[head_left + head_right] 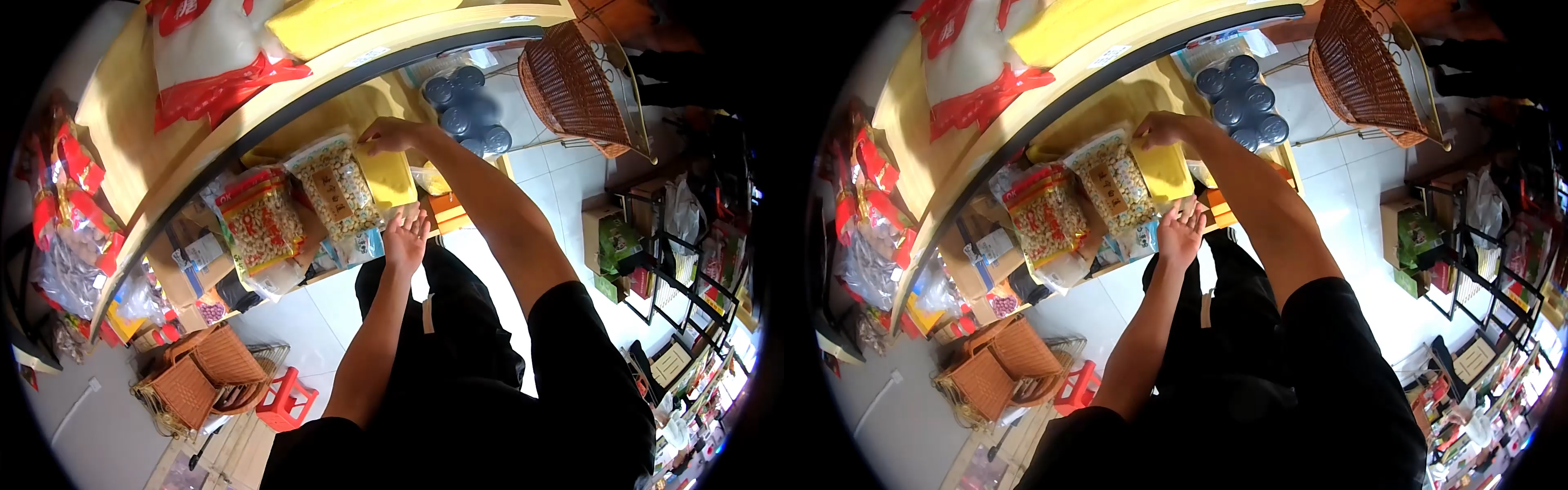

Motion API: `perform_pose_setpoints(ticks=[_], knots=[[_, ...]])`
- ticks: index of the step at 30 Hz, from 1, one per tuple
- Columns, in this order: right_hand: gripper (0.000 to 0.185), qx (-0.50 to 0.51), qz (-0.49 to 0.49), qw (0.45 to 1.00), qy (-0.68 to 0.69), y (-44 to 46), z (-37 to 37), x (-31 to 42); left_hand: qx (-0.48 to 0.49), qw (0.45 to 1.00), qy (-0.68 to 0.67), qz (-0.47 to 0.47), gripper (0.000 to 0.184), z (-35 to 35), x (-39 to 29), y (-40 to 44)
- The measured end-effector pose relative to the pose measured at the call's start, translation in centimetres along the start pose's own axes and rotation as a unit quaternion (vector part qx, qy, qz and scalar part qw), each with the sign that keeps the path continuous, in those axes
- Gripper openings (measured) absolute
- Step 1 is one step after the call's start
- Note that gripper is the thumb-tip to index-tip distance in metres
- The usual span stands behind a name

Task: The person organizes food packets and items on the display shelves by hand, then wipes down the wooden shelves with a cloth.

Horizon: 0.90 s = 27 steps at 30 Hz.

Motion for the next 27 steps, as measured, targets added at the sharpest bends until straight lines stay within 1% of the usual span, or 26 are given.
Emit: perform_pose_setpoints(ticks=[1, 2, 4, 5, 8, 10, 11, 13, 14, 16, 17, 19, 20, 22, 23, 25, 27], knots=[[0.045, -0.007, -0.004, 1.000, 0.010, -0.1, 0.0, 0.0, -0.003, 1.000, -0.007, -0.001, 0.041, 0.2, -0.1, 0.0], [0.045, -0.004, -0.005, 1.000, 0.008, -0.1, 0.0, 0.0, -0.003, 1.000, -0.010, 0.001, 0.041, 0.5, -0.2, 0.0], [0.045, -0.012, 0.031, 0.999, -0.002, -0.4, -0.4, 0.5, -0.007, 0.999, -0.035, -0.007, 0.034, 1.0, -0.1, 0.0], [0.045, -0.010, 0.030, 0.999, -0.003, -0.6, -0.6, 0.9, -0.008, 0.999, -0.039, -0.001, 0.029, 1.3, -0.1, 0.0], [0.047, -0.026, 0.047, 0.999, -0.004, -1.2, -1.3, 1.9, 0.002, 1.000, -0.029, 0.010, 0.029, 1.7, -0.2, 0.1], [0.049, -0.074, 0.070, 0.993, 0.064, -1.6, -1.9, 2.0, -0.010, 1.000, -0.020, 0.015, 0.028, 2.9, -0.9, -0.3], [0.049, -0.076, 0.069, 0.993, 0.062, -1.5, -2.0, 2.1, -0.022, 1.000, -0.008, 0.018, 0.028, 3.6, -1.4, -0.3], [0.047, -0.108, 0.086, 0.973, 0.186, -1.1, -2.2, 1.3, -0.025, 0.999, 0.001, 0.022, 0.027, 4.2, -2.0, 0.6], [0.047, -0.110, 0.086, 0.973, 0.186, -0.9, -2.2, 1.0, -0.031, 0.999, 0.010, 0.026, 0.027, 4.4, -2.4, 1.1], [0.040, -0.172, 0.084, 0.970, 0.149, -0.2, -2.6, 0.8, -0.027, 0.999, 0.019, 0.025, 0.026, 5.0, -3.0, 2.0], [0.040, -0.174, 0.083, 0.970, 0.149, 0.1, -2.5, 0.7, -0.031, 0.999, 0.025, 0.025, 0.025, 5.1, -3.0, 2.4], [0.035, -0.216, 0.122, 0.956, 0.155, 0.9, -2.4, -0.1, -0.040, 0.999, 0.028, 0.019, 0.024, 5.8, -3.2, 3.2], [0.035, -0.217, 0.125, 0.955, 0.158, 1.0, -2.1, -0.5, -0.042, 0.999, 0.030, 0.016, 0.024, 5.8, -3.0, 3.3], [0.030, -0.240, 0.115, 0.958, 0.109, 1.8, -2.5, -0.8, -0.032, 0.999, -0.012, -0.005, 0.023, 5.7, -2.8, 4.5], [0.030, -0.243, 0.113, 0.957, 0.110, 2.2, -2.4, -0.9, -0.014, 1.000, -0.019, -0.016, 0.026, 5.6, -3.1, 5.0], [0.028, -0.252, 0.089, 0.952, 0.149, 2.7, -2.5, -1.3, -0.017, 1.000, -0.003, -0.015, 0.026, 5.8, -3.6, 5.1], [0.027, -0.257, 0.079, 0.955, 0.127, 3.2, -2.5, -1.9, -0.038, 0.999, 0.015, -0.015, 0.027, 6.2, -4.0, 5.5]])
Point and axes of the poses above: each hand's wrist, its own y-axis towards the middle knuckle, its own z-axis out of the palm, x = y × z, the point moved 3 cm from there along y, towards the middle knuckle, and after that the axes turned 13 degrees about y, right-handed, at the moved point
